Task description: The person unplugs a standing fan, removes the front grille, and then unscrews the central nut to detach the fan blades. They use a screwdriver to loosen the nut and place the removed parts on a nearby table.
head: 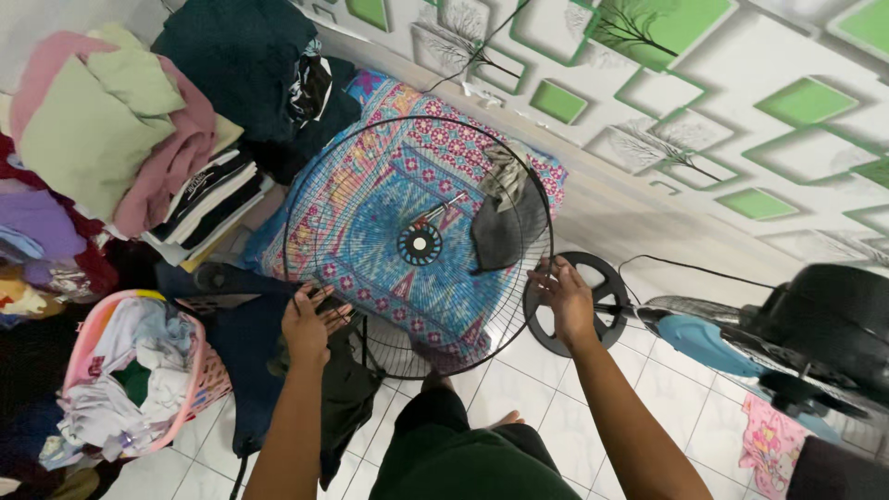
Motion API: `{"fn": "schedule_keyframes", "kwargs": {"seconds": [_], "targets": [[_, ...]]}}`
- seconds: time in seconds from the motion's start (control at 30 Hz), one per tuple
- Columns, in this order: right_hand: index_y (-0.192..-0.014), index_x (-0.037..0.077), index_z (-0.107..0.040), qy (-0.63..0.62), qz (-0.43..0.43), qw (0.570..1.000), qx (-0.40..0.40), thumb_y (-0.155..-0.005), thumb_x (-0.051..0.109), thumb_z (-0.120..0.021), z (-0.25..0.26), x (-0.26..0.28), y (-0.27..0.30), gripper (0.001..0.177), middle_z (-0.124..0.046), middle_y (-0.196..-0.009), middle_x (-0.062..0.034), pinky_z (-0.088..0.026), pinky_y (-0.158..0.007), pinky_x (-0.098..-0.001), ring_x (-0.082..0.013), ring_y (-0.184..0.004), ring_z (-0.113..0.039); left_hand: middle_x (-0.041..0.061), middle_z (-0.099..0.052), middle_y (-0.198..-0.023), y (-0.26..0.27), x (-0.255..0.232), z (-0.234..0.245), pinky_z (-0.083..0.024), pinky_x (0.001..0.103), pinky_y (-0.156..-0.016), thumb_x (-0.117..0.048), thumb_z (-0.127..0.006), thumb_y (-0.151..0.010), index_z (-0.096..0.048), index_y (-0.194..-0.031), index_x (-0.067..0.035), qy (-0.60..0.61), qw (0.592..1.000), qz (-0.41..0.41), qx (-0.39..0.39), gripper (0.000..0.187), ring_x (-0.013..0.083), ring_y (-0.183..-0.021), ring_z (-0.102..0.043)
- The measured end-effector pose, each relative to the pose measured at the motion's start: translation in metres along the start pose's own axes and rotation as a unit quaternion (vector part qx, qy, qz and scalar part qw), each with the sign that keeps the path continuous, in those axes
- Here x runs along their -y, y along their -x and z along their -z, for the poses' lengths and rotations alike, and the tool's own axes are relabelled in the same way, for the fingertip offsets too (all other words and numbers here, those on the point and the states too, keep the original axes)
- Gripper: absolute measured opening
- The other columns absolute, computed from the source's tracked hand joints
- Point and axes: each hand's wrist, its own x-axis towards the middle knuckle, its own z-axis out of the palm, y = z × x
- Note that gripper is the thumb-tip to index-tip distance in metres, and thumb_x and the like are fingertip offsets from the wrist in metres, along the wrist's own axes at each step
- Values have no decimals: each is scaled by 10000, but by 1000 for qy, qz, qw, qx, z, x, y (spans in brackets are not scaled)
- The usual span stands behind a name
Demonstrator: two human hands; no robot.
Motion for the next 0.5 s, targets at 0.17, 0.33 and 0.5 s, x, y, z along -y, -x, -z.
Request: {"fn": "schedule_keyframes", "kwargs": {"seconds": [0.17, 0.33, 0.5], "targets": [[-1383, -4, -539, 380, 99, 918, 46, -963, 121, -562, -6, -59, -66, 439, -698, -1248, -201, -567, -898, -386, -297, -1046, -715, 174, -681, -1240, -37, -2, 7, -638, 446, -691, -430, -305, -1091, -438, -1402, -65, 63, 997, -29, -15, 498, 339, -816, -743], [-1374, 15, -535, 591, 169, 769, 178, -899, 90, -578, -36, -123, -115, 484, -647, -1291, -299, -501, -1023, -460, -411, -1212, -606, 177, -642, -1304, -61, 6, 10, -652, 474, -730, -438, -327, -1083, -438, -1430, -90, 100, 994, -6, -50, 504, 360, -884, -742], [-1314, -152, -276, 657, 388, 593, 257, -798, 12, -621, -104, -130, -145, 642, -359, -1549, -367, -358, -1191, -538, -484, -1438, -387, 184, -643, -1300, -70, 5, 3, -632, 460, -728, -447, -295, -1078, -436, -1407, -96, 106, 991, 25, -82, 502, 362, -899, -739]]}}
